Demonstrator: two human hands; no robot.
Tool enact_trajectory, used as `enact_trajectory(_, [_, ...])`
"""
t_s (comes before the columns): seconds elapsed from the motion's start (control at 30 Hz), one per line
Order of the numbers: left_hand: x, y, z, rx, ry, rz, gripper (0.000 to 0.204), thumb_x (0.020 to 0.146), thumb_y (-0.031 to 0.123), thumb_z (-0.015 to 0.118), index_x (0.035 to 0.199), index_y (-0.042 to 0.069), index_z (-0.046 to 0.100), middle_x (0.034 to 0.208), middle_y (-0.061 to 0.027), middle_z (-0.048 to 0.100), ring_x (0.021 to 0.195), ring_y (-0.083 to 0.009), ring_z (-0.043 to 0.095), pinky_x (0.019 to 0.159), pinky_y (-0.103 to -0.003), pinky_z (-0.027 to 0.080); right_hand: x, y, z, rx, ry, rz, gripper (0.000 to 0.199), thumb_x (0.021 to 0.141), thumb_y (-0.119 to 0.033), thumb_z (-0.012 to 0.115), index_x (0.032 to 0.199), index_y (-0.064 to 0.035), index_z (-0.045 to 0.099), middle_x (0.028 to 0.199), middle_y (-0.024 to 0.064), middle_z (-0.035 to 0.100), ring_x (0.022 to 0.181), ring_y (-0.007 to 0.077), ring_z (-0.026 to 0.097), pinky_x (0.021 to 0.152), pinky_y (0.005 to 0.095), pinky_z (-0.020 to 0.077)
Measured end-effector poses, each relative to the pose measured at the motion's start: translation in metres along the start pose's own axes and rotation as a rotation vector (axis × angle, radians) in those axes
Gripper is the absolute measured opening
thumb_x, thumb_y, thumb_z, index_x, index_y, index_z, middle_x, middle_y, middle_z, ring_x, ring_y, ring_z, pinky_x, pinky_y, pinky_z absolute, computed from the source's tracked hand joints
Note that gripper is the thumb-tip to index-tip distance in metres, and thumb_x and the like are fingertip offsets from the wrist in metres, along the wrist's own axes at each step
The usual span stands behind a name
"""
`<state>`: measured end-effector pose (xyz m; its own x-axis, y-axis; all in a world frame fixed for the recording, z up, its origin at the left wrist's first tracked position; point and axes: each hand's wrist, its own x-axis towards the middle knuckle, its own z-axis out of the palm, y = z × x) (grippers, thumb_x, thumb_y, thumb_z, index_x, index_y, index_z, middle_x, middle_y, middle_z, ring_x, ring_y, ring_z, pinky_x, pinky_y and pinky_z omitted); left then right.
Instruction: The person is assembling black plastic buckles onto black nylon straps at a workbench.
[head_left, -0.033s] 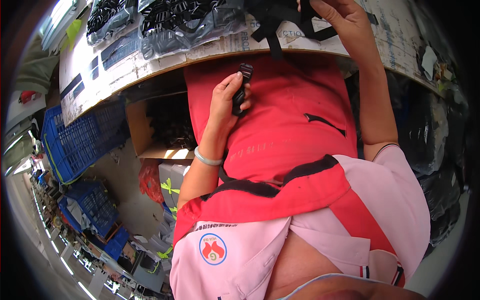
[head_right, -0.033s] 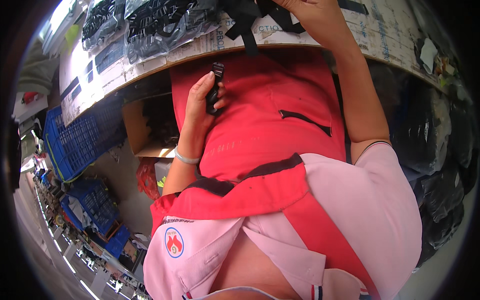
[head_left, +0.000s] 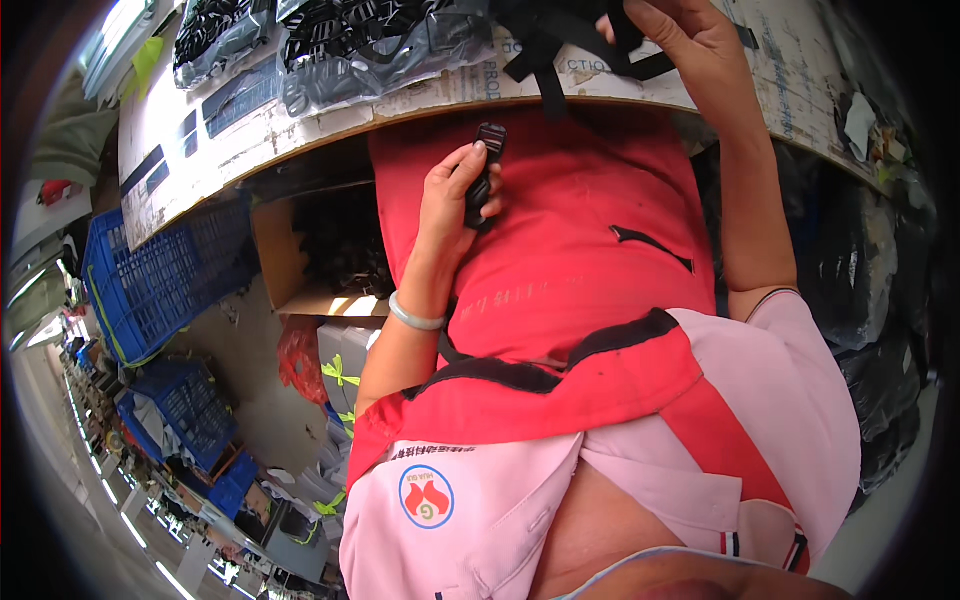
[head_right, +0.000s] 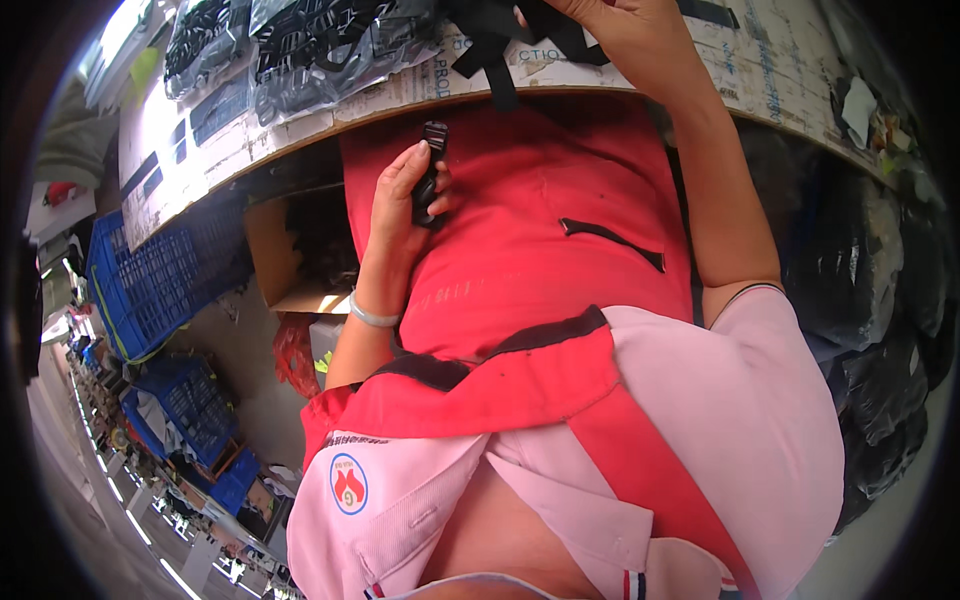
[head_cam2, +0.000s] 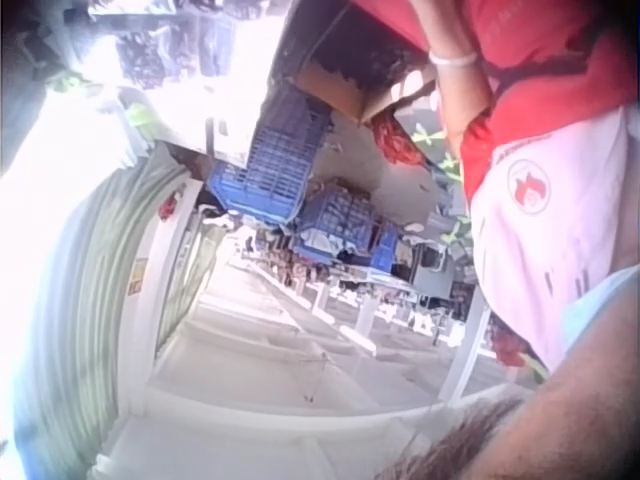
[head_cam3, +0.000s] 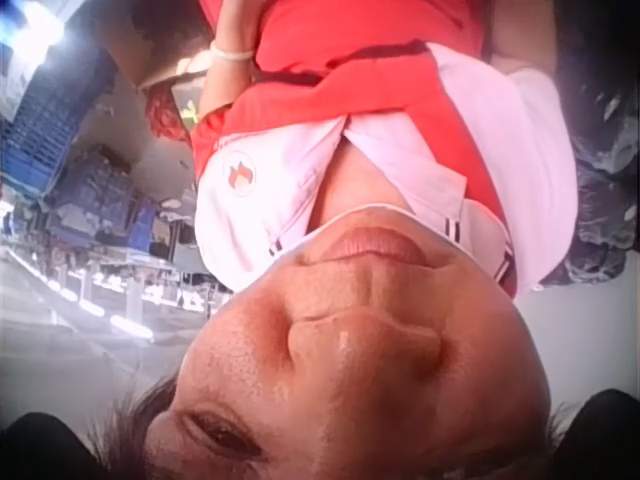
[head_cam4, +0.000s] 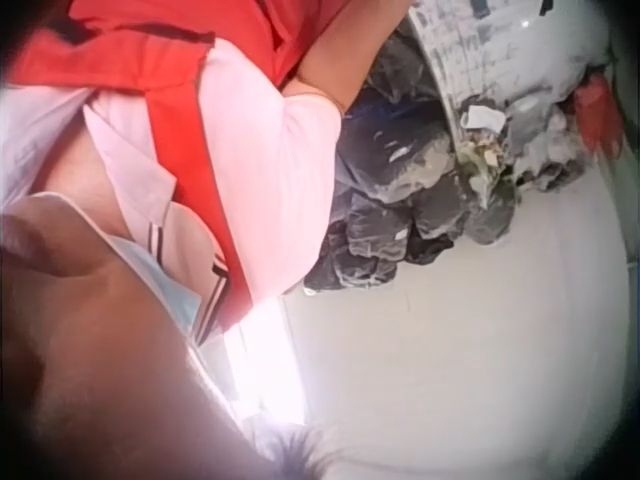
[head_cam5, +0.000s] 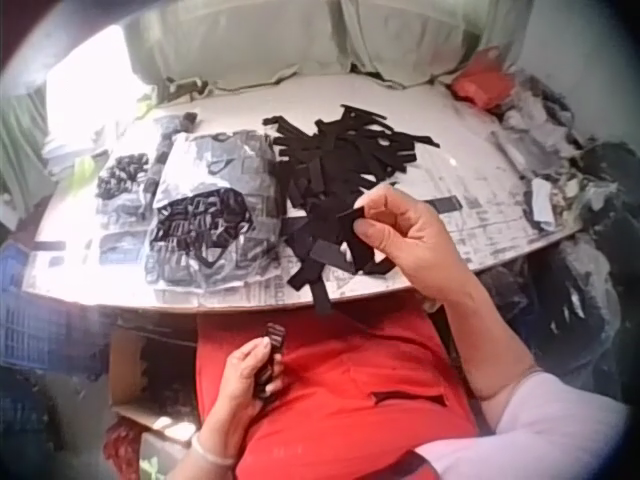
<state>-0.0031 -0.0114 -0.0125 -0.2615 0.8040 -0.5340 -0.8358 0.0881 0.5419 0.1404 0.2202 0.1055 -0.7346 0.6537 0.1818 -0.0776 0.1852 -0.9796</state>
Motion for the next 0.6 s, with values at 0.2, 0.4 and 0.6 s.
enact_trajectory(0.2, [-0.006,0.005,0.024,0.213,0.026,0.228,0.02,0.092,0.015,0.064,0.105,-0.001,0.066,0.073,-0.0033,0.062,0.051,-0.0049,0.046,0.041,-0.021,0.038,-0.054,0.034,0.061,0.313,-0.286,0.543,0.019,0.095,-0.02,0.061,0.096,-0.0012,0.062,0.074,-0.0013,0.061,0.058,0.0042,0.054,0.054,0.0189,0.0431])
enact_trajectory(0.4, [-0.011,0.004,0.025,0.389,0.07,0.404,0.021,0.09,0.01,0.067,0.108,-0.001,0.068,0.068,0.0011,0.059,0.051,-0.003,0.047,0.041,-0.019,0.034,-0.058,0.052,0.078,0.437,-0.283,0.642,0.028,0.095,-0.03,0.059,0.085,-0.0044,0.059,0.069,-0.002,0.055,0.057,0.0056,0.052,0.054,0.0188,0.0415])
enact_trajectory(0.6, [-0.005,-0.008,0.023,0.494,0.08,0.566,0.023,0.091,0.008,0.065,0.112,0.0,0.066,0.065,0.0019,0.058,0.049,-0.0033,0.047,0.041,-0.019,0.034,-0.061,0.049,0.083,0.669,-0.315,0.745,0.024,0.096,-0.027,0.059,0.086,-0.005,0.059,0.071,-0.0021,0.053,0.058,0.0049,0.049,0.054,0.0197,0.0412])
